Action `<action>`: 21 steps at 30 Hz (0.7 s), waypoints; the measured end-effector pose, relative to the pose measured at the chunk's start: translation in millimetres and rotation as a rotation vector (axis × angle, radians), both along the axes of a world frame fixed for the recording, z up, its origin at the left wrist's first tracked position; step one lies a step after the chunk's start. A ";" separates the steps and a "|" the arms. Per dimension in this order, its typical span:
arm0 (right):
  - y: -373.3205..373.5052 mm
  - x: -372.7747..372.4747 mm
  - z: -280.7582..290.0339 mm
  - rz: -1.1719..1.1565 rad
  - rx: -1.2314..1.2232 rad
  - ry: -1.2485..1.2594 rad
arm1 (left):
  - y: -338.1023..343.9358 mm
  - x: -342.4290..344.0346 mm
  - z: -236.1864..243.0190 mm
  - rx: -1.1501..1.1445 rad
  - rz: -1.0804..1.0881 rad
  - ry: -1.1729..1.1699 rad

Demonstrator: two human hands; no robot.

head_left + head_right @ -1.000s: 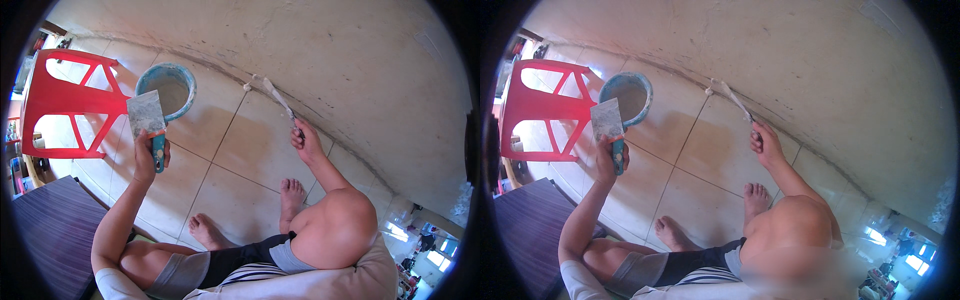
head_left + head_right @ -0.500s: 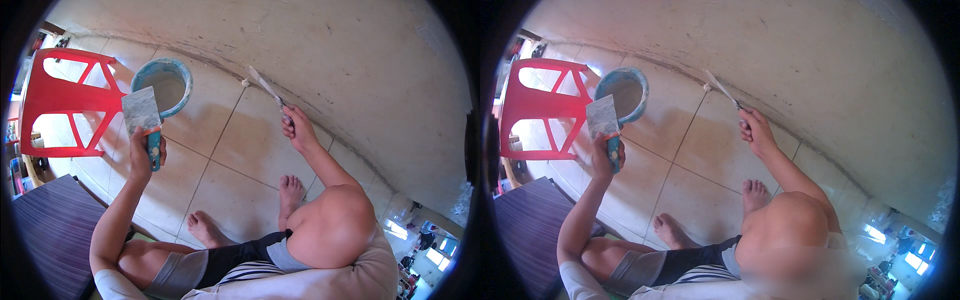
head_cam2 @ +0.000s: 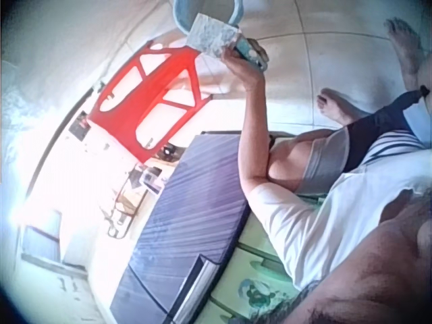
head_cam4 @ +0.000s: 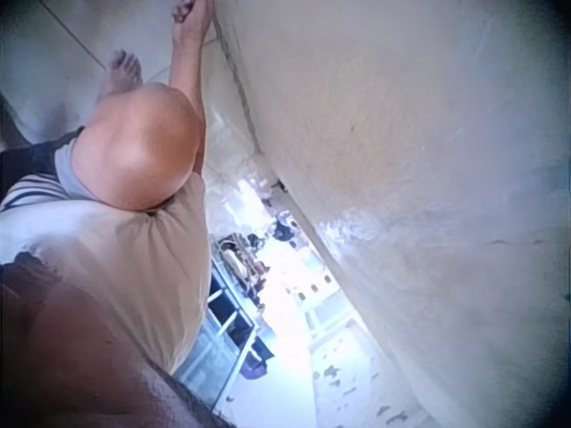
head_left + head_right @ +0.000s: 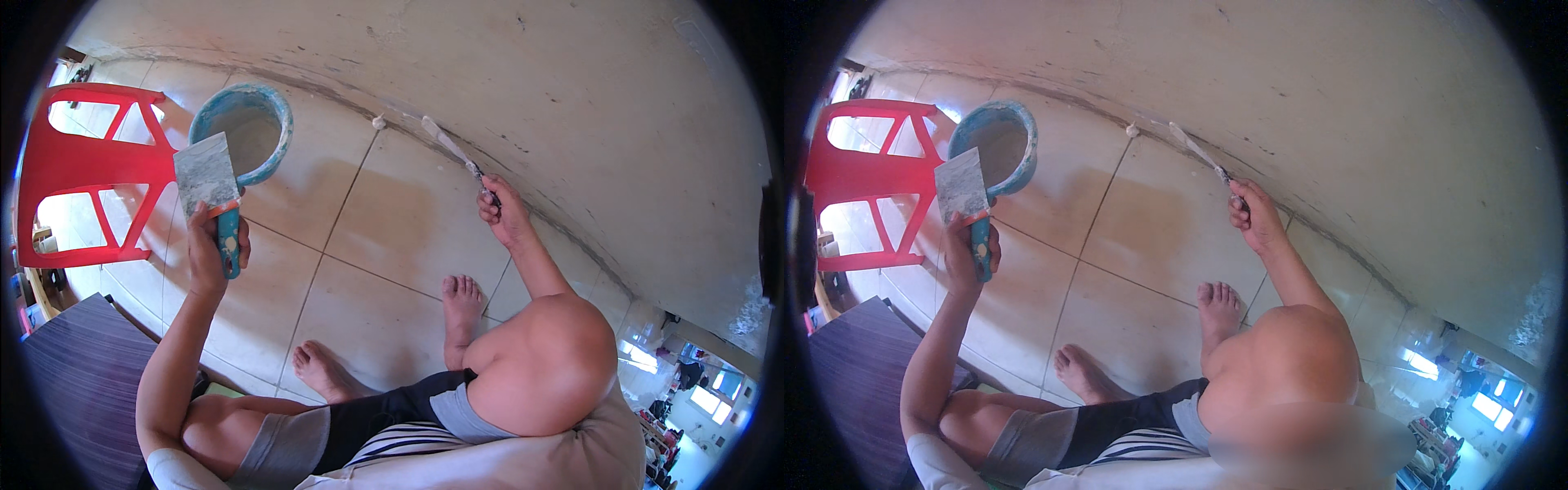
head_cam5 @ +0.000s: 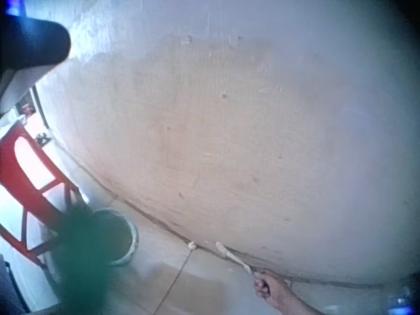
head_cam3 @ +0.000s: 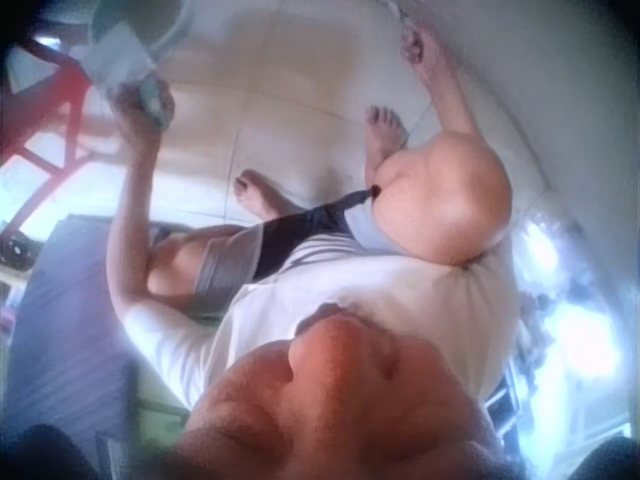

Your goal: The person applies patching compound to a wall using a putty knife and then smooths it over with a rectangular spreader.

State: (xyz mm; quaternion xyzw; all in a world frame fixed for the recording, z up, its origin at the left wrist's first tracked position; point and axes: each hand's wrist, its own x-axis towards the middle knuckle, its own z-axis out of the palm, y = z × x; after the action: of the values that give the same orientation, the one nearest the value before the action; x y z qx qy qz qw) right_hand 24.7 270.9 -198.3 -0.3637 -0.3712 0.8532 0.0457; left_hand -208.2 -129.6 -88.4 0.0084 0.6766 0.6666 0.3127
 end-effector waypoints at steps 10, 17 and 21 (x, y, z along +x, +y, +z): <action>26.1 98.3 -13.5 -0.128 -0.020 -0.084 | -2.5 -0.5 -2.8 0.004 0.050 0.051; 12.1 56.2 22.7 0.018 0.080 -0.138 | 3.0 0.3 -0.1 0.032 0.045 0.024; 18.1 29.8 5.3 0.002 -0.044 -0.029 | 5.0 2.5 5.9 0.008 0.069 0.019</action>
State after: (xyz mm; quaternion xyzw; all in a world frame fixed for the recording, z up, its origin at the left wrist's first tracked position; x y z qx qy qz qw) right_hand 54.5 288.9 -193.0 -0.3764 -0.3535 0.8558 0.0314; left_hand -205.7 -124.7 -82.4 -0.0072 0.6769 0.6795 0.2829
